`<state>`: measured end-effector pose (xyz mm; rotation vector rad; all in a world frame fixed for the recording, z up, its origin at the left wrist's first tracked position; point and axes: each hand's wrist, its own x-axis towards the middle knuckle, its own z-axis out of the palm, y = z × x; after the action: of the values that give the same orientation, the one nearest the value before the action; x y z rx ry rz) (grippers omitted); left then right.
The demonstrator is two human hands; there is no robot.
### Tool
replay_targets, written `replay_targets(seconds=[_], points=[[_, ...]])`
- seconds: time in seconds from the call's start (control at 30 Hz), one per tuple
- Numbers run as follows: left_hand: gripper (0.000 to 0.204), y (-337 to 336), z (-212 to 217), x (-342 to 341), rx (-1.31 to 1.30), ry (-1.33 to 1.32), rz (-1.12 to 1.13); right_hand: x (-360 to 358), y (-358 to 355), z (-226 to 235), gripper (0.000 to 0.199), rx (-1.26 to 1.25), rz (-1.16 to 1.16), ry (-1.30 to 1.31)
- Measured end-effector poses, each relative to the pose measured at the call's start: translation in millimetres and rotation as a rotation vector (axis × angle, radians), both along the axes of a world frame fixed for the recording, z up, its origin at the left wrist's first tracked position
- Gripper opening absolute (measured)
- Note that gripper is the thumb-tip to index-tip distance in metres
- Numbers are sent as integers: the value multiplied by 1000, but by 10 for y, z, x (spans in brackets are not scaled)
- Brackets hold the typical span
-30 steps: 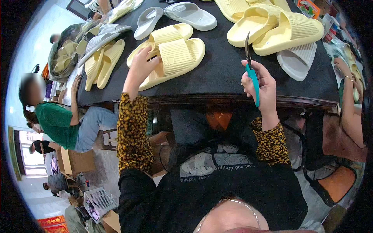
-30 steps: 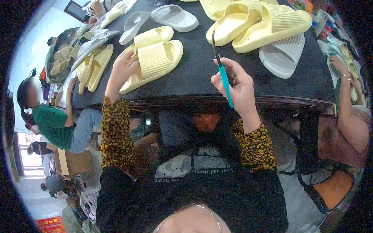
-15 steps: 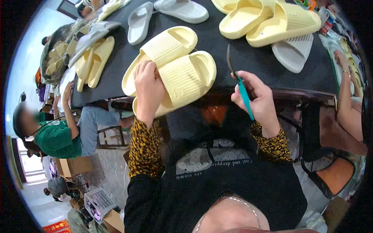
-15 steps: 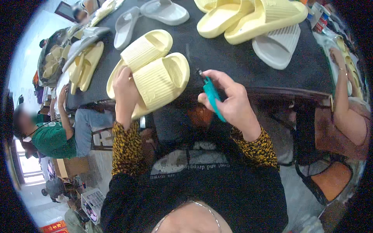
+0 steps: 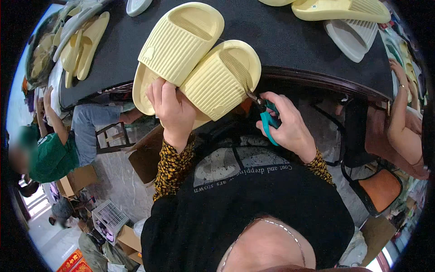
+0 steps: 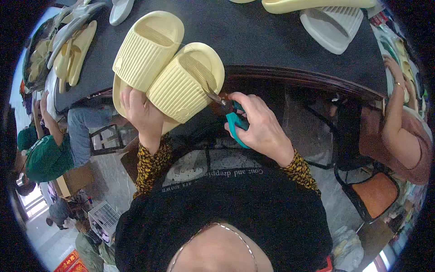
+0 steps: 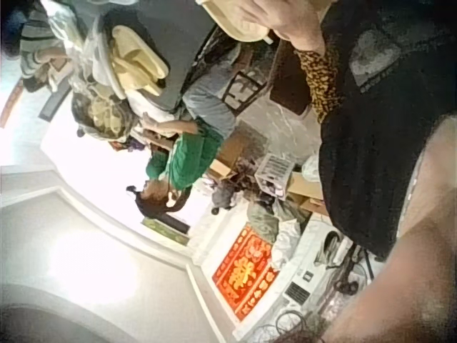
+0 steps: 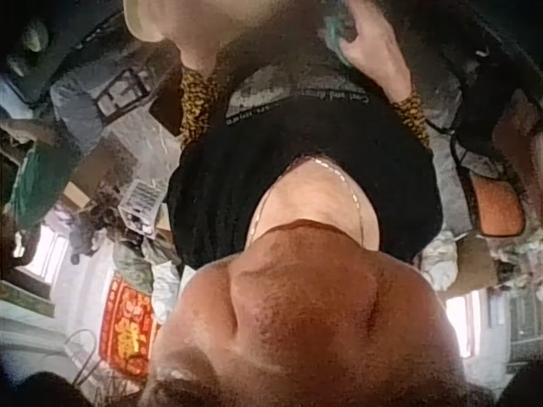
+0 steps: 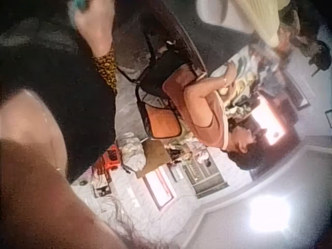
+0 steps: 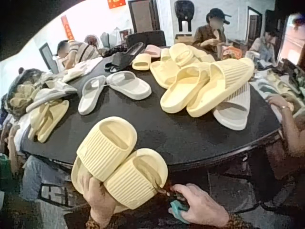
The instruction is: Trimming excess material from rubber slippers using a pair of snips.
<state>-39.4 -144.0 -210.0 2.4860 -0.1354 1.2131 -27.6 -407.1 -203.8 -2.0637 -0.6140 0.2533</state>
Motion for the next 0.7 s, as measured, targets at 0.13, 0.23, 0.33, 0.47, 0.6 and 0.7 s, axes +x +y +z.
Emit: replay_targets(seconds=[0.13,0.23,0.33,0.47,0.6,0.7], points=[[30,-9,-46,-9,-9,-4,1,36,-16,79,53,-66,14,-68],[31,-13,-63,-8,-6,-12,6,76,-6,131,52,-105,37,-146],[30,-4,-81,-15,-21,-9,-10,98,28,182,46,-94,25,-147],[27,26,-129,-20,-31,-6,-2,139,37,198,43,-86,30,-165],[27,40,-146,-27,-16,-9,16,175,39,257,47,-117,60,-224],[27,31,-128,-26,-11,26,23,207,35,282,46,-127,70,-227]])
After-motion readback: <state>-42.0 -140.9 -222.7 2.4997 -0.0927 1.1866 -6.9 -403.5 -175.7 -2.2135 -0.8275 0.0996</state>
